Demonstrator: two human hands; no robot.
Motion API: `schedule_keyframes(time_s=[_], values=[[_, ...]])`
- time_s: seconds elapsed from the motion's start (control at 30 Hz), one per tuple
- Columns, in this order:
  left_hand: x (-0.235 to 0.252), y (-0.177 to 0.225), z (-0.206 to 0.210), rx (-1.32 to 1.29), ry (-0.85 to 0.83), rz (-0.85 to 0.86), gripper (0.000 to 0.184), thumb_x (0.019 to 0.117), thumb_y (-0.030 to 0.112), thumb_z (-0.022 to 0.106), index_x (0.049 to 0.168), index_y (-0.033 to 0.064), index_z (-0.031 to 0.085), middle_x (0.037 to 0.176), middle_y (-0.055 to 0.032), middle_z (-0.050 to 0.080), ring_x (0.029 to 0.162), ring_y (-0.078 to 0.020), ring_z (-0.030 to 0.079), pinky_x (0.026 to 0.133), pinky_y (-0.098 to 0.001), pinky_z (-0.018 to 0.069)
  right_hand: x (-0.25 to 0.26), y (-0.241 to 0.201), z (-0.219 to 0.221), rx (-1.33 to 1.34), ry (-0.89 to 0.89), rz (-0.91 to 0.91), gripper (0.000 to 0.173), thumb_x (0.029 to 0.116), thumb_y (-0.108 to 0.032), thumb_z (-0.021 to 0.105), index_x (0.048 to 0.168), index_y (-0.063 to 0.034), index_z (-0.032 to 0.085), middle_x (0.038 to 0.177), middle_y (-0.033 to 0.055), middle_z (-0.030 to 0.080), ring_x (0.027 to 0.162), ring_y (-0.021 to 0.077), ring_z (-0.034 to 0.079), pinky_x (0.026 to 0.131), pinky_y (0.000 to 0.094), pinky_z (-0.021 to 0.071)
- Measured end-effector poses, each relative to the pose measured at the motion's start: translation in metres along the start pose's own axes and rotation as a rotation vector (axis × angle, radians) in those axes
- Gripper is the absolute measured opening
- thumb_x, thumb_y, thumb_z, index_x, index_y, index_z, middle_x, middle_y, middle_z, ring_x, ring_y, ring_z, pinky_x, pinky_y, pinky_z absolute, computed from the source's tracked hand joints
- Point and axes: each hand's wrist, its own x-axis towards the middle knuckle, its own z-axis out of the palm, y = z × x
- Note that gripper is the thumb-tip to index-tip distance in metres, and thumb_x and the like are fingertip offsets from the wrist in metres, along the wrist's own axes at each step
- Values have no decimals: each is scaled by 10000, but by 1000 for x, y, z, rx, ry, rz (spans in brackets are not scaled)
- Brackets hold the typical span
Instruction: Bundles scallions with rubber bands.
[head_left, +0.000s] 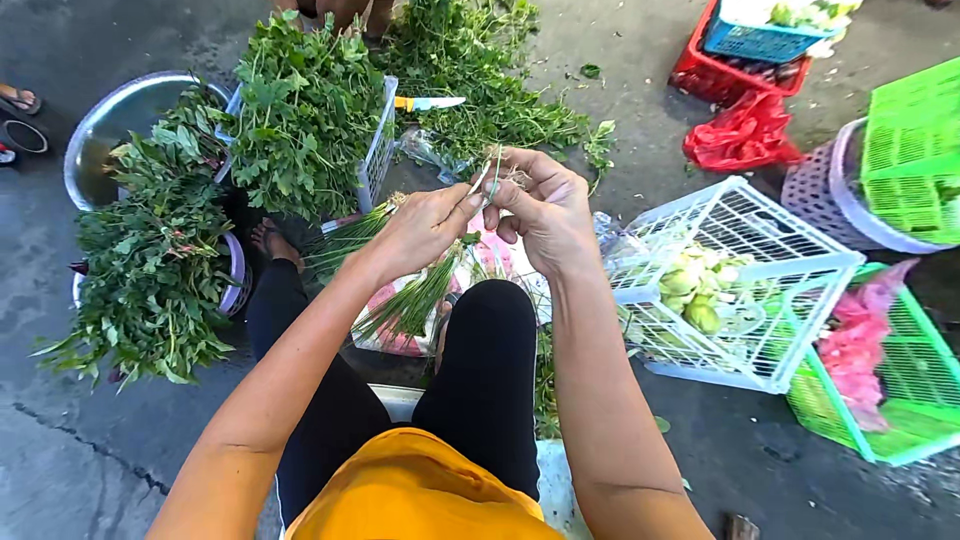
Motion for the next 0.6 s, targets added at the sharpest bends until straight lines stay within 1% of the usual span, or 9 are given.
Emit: schedule_keyframes(time_s=[0.07, 0.13, 0.2, 0.27, 0.33, 0.37, 0.43, 0.53, 0.6], values=[[-1, 0, -6, -57, -66, -2, 386, 1121, 322, 364, 1047, 61, 638, 738, 7, 513, 659, -83, 501, 640, -272, 435, 0, -1, 0, 9, -28, -26, 418, 960, -36, 656, 1368, -43, 565, 1176, 76, 709, 636, 76, 643, 416, 183, 471], [-2, 1, -13, -61, -122, -27, 332, 1094, 346, 467, 1124, 69, 648, 801, -12, 586, 704, -86, 556, 675, -288, 479, 1, -3, -2, -27, -64, -46, 518, 963, -41, 659, 1459, -60, 509, 1323, 65, 646, 711, 105, 679, 416, 215, 514], [-1, 0, -16, 12, -158, -13, 312, 1089, 325, 492, 1144, 51, 631, 843, -43, 617, 746, -112, 589, 712, -311, 500, 2, -3, -2, -88, -88, -51, 570, 961, -59, 670, 1499, -72, 483, 1401, 55, 618, 787, 121, 710, 420, 237, 535], [-1, 0, -19, 119, -207, 18, 321, 1097, 306, 471, 1155, 27, 618, 865, -79, 622, 784, -164, 610, 752, -363, 512, 3, -2, -2, -155, -121, -54, 495, 976, -99, 673, 1452, -71, 540, 1342, 51, 653, 790, 121, 710, 439, 246, 543], [0, -2, -19, 193, -242, 38, 326, 1093, 309, 483, 1142, 20, 625, 864, -97, 637, 802, -201, 637, 775, -398, 529, 4, 3, 1, -200, -115, -53, 300, 969, -121, 696, 1260, -66, 648, 1157, 39, 713, 688, 98, 689, 427, 241, 538], [0, -4, -19, 201, -245, 39, 317, 1089, 311, 494, 1118, 25, 627, 847, -92, 633, 786, -199, 636, 761, -394, 526, 4, 6, 3, -201, -98, -39, 189, 968, -120, 694, 1147, -74, 653, 1053, 25, 722, 645, 87, 680, 419, 237, 540], [0, -6, -20, 151, -239, -18, 310, 1082, 307, 522, 1151, 29, 641, 860, -87, 663, 767, -179, 652, 759, -378, 540, 4, 9, 7, -163, -39, 27, 81, 972, -98, 655, 1045, -75, 628, 938, 18, 730, 615, 82, 686, 413, 238, 547], [-2, -9, -18, 75, -175, -89, 292, 1080, 231, 529, 1248, 21, 641, 928, -90, 706, 787, -157, 689, 787, -351, 579, 5, 9, 14, -63, 65, 184, 57, 996, -66, 566, 1041, -58, 599, 976, 73, 755, 616, 116, 712, 395, 247, 540], [-2, -12, -15, 130, -152, -90, 311, 1097, 211, 480, 1290, 8, 614, 944, -114, 693, 816, -198, 673, 809, -384, 555, 5, 10, 12, -22, 106, 267, 204, 1041, -93, 507, 1217, -47, 599, 1080, 94, 736, 641, 151, 716, 402, 265, 545]])
